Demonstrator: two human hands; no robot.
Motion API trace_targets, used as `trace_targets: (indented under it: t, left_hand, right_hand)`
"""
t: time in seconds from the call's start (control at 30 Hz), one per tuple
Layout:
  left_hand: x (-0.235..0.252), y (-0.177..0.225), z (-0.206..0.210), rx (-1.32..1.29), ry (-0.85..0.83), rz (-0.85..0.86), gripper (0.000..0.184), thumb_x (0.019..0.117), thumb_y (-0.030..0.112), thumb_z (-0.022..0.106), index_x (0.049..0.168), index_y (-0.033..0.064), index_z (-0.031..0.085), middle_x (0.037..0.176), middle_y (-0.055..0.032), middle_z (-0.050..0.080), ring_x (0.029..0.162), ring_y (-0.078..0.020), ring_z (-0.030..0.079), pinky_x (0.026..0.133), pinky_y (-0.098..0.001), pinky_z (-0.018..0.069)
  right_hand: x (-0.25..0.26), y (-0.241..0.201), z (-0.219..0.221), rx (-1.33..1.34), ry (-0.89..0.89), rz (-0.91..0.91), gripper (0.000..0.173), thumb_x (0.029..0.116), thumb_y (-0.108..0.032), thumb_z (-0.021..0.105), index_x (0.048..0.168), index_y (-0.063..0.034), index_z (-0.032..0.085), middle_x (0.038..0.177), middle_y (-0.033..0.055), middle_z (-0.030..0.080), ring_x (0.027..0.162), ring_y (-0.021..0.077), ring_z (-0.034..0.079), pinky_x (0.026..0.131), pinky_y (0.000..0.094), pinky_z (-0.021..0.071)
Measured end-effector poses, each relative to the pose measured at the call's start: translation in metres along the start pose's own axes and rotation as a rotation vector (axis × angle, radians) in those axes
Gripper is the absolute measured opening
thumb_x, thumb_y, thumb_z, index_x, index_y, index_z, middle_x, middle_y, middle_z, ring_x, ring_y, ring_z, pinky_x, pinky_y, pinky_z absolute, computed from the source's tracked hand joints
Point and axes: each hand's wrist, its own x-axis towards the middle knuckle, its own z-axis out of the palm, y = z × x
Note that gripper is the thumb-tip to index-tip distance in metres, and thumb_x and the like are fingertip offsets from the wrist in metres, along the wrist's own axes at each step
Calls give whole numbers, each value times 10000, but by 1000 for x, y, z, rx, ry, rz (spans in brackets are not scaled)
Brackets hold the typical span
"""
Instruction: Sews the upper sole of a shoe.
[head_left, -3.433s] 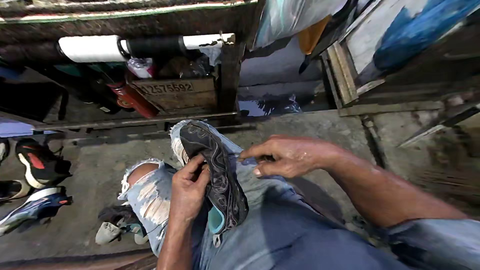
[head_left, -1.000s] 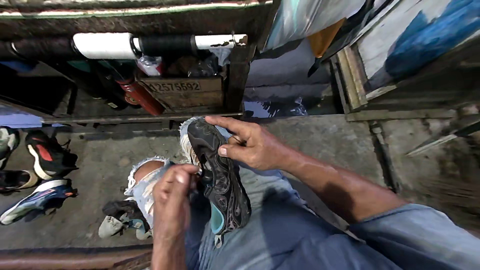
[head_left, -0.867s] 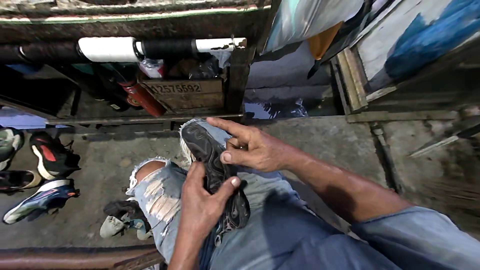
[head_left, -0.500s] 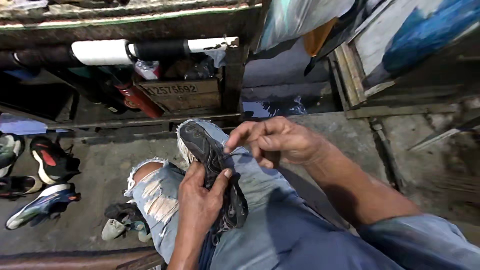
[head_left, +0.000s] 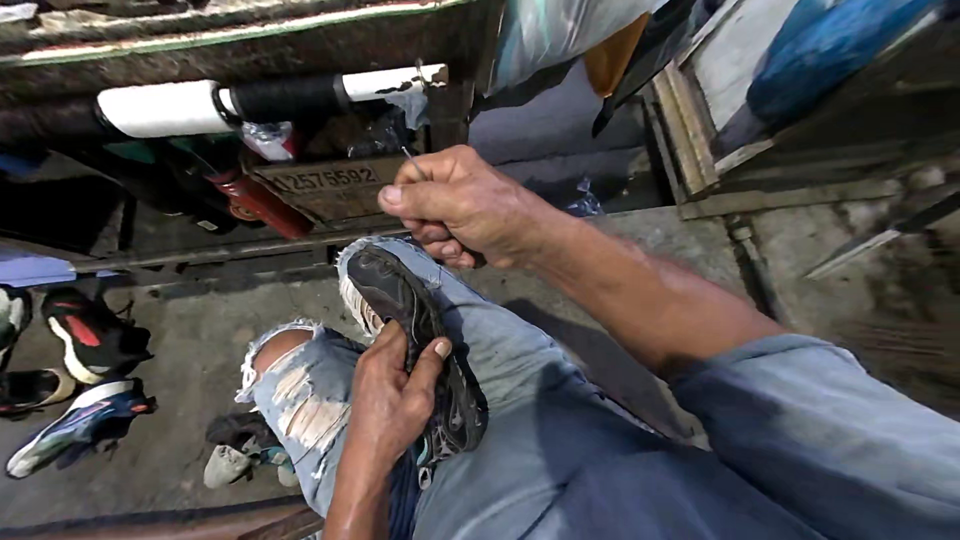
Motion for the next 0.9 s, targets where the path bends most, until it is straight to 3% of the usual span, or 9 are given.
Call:
trace_targets:
  t: [0.1,0.2,0.37,0.53,0.63,0.67,0.73,0.83,0.9]
  left_hand:
    - [-1,0,1,3,59,-8,316,958,388,650,1025,92,738,1004,-4,680,938,-57,650,835,-259,561]
    - [-4,0,-2,-60,73,-7,409,912,394,703,1149,61,716,1145,-39,672,1065,-78,642,932,-274,560]
    - [-12,-6,-5,-156,75,85,301,889,314,780,1062,72,735,976,8,733,895,-68,699,823,-260,608]
    - [-12,-6,1,-151,164,26,169,873,266,794,923,107,764,852,37,742,769,-43,704,722,-239,612]
    - [-8,1,-4,-308,114,-2,340,851,219,813,1116,36,704,984,-16,749,890,-102,726,818,-285,632]
    - [-6,1,-6,-388,83,-2,411,860,196,806,1194,4,662,1056,-44,741,958,-127,723,872,-305,628]
    - [-4,-2,-5,-565,79,-4,396,886,127,768,1222,-35,636,1084,-92,727,975,-169,718,879,-337,625]
    - [-2,-4,4,-762,152,-27,274,902,34,711,1158,-55,670,1058,-137,722,930,-193,718,850,-359,625]
    - [-2,-3,9,-813,184,-31,242,904,20,694,1134,-54,686,1057,-139,719,927,-186,713,846,-353,620]
  right_hand:
    - [-2,8,-6,-35,-39,-46,232,1084,-144,485,875,-56,535,601,-2,461,438,78,459,381,206,416]
    - [-12,17,-13,-51,-78,-97,245,1077,-136,475,850,-61,531,605,3,492,461,85,497,400,212,435]
    - [-26,29,-19,-27,-41,-93,254,1081,-153,466,855,-65,541,626,3,515,485,83,517,421,208,448]
    - [-39,42,-23,45,2,-56,222,1080,-185,444,920,-71,547,685,36,613,518,106,598,410,220,467]
    - [-55,48,-26,-14,131,-4,246,1084,-206,433,949,-72,589,805,71,714,536,92,631,380,192,438]
    - [-60,50,-28,-115,203,26,226,1083,-211,456,973,-70,595,835,67,723,560,97,647,386,200,447]
    - [-70,62,-33,-346,321,105,165,1050,-195,570,1119,-47,581,908,99,687,597,164,626,451,290,500]
    - [-88,88,-36,-414,314,236,416,947,-56,614,1348,-100,511,1124,135,652,748,219,679,626,387,601]
    - [-99,93,-34,-526,236,178,478,978,-99,603,1444,-184,535,1237,84,597,902,159,673,764,356,614]
